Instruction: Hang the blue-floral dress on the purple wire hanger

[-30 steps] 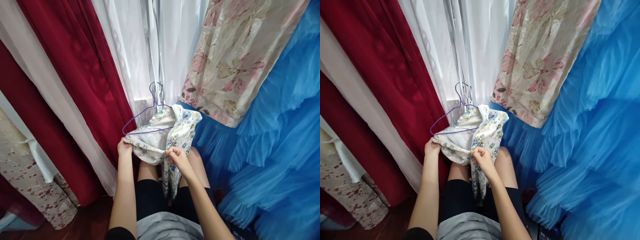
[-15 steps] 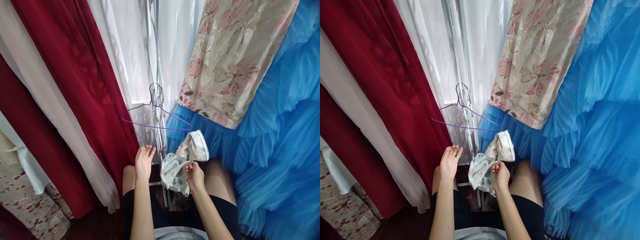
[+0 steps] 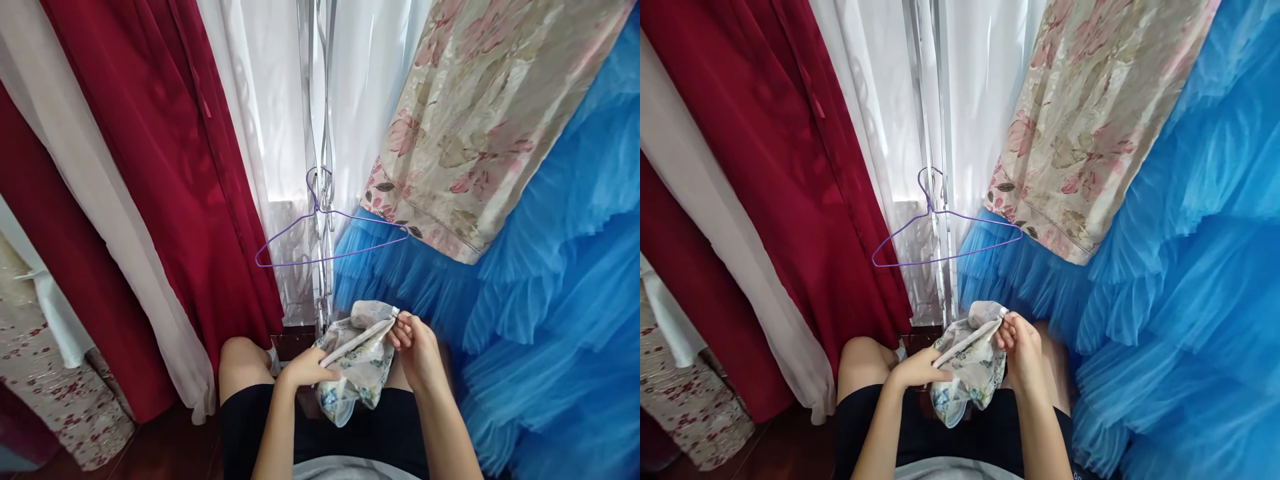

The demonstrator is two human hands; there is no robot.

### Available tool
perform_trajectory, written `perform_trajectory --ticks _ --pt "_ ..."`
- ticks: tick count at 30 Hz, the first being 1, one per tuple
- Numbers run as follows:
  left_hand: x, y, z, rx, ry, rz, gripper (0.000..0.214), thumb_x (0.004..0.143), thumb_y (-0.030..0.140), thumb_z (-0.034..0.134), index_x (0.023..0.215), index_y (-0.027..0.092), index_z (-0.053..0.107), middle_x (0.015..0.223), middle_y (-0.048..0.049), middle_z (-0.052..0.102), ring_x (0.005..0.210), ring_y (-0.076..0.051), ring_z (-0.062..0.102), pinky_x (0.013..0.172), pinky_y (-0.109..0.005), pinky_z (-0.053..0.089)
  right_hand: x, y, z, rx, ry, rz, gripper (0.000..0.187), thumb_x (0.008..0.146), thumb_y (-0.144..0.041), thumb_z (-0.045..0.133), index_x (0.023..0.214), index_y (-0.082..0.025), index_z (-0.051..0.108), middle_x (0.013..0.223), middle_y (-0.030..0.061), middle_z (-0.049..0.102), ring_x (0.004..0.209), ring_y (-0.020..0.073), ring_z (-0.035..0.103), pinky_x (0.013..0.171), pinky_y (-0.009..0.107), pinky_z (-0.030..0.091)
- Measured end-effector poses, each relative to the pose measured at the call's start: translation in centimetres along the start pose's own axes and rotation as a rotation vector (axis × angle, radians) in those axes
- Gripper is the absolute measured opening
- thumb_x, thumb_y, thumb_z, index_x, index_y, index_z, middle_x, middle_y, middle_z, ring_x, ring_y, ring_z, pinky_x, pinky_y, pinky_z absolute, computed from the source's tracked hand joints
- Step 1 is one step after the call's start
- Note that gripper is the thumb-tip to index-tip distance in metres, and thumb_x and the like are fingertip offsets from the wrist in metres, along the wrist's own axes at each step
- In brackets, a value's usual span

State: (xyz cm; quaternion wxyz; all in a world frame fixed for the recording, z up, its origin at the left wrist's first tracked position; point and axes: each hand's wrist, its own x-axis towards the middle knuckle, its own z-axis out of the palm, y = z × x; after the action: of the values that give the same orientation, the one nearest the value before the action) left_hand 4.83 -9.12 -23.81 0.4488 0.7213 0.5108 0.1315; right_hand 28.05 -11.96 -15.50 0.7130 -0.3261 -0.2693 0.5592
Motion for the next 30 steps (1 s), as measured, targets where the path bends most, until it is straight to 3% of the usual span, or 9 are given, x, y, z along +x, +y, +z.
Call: perform_trajectory --ticks 4,8,11,13,16,19,22,26,30 --pt "-3.6 0.7 -3.1 -0.287 0.051 0.121 0.041 0.080 0.052 0.069 0.076 0.011 0.070 0.067 -0.0008 0.056 0.066 -0.014 0.048 0.058 -0.024 0.032 1.1 0.4 -2.0 -0.092 0.121 -0.039 0.031 0.071 -0.036 0.079 0.060 -0.018 0.057 0.050 -0.0068 0.037 0.048 0.0088 0.038 0.047 0.021 0.034" --pt "-7.2 4.2 -4.2 -0.784 0.264 0.265 0.043 0.079 0.054 0.074 0.087 0.012 0.073 0.070 -0.0032 0.061 0.067 -0.014 0.052 0.059 -0.023 0.038 0.7 1.6 -1.5 -0.441 0.073 -0.049 0.032 0.070 -0.046 0.082 0.070 -0.018 0.066 0.063 0.0006 0.058 0.060 0.0141 0.051 0.053 0.024 0.041" --pt "-7.8 7.0 -2.8 -1.022 0.282 0.296 0.042 0.076 0.052 0.079 0.082 0.012 0.072 0.065 -0.0031 0.060 0.060 -0.012 0.053 0.056 -0.021 0.040 -1.2 1.1 0.6 -0.552 -0.210 -0.064 0.040 0.075 -0.048 0.081 0.104 -0.022 0.073 0.097 0.0069 0.071 0.096 0.0229 0.064 0.083 0.029 0.050" --pt "-7.3 8.2 -1.3 -1.092 0.212 0.256 0.043 0.072 0.053 0.082 0.079 0.011 0.071 0.063 -0.0036 0.061 0.058 -0.013 0.054 0.054 -0.022 0.040 -2.6 0.3 2.0 -0.523 -0.511 0.006 0.052 0.082 -0.054 0.074 0.123 -0.024 0.069 0.116 0.0088 0.069 0.117 0.0257 0.061 0.102 0.033 0.045" --pt "-6.3 9.0 0.5 -1.165 0.200 0.200 0.046 0.067 0.055 0.085 0.075 0.012 0.068 0.060 -0.0018 0.059 0.056 -0.012 0.055 0.055 -0.022 0.042 -3.9 -0.4 3.0 -0.439 -0.794 0.129 0.060 0.086 -0.066 0.064 0.126 -0.022 0.068 0.118 0.0098 0.068 0.114 0.0271 0.061 0.100 0.034 0.045" --pt "-5.6 9.1 1.4 -1.231 0.152 0.166 0.045 0.067 0.054 0.085 0.071 0.013 0.065 0.059 -0.0013 0.059 0.056 -0.013 0.055 0.057 -0.024 0.043 -3.9 -0.8 2.8 -0.424 -0.823 0.155 0.059 0.084 -0.067 0.065 0.122 -0.022 0.069 0.111 0.0083 0.068 0.101 0.0252 0.063 0.089 0.031 0.048" --pt "-5.6 9.1 1.2 -1.261 0.000 0.163 0.048 0.071 0.059 0.080 0.073 0.013 0.067 0.067 -0.0060 0.065 0.068 -0.019 0.063 0.067 -0.028 0.048 -3.6 -1.5 2.0 -0.458 -0.847 0.191 0.054 0.088 -0.066 0.061 0.115 -0.020 0.072 0.102 0.0073 0.068 0.095 0.0235 0.061 0.088 0.032 0.047" --pt "-5.9 8.1 0.0 -1.093 -0.186 0.296 0.068 0.066 0.077 0.074 0.091 0.013 0.072 0.082 -0.0124 0.071 0.087 -0.029 0.068 0.078 -0.035 0.051 -3.2 -3.2 0.2 -0.592 -1.064 0.423 0.041 0.084 -0.055 0.072 0.089 -0.014 0.075 0.078 0.0040 0.064 0.068 0.0155 0.054 0.068 0.027 0.045" --pt "-6.1 5.1 -0.5 -0.626 -0.260 0.241 0.063 0.057 0.051 0.092 0.105 0.015 0.072 0.099 -0.0097 0.073 0.094 -0.026 0.065 0.082 -0.032 0.049 -3.0 -4.5 -2.5 -0.590 -0.927 0.379 0.041 0.080 -0.048 0.076 0.064 -0.012 0.066 0.056 0.0004 0.051 0.051 0.0092 0.037 0.051 0.023 0.029"
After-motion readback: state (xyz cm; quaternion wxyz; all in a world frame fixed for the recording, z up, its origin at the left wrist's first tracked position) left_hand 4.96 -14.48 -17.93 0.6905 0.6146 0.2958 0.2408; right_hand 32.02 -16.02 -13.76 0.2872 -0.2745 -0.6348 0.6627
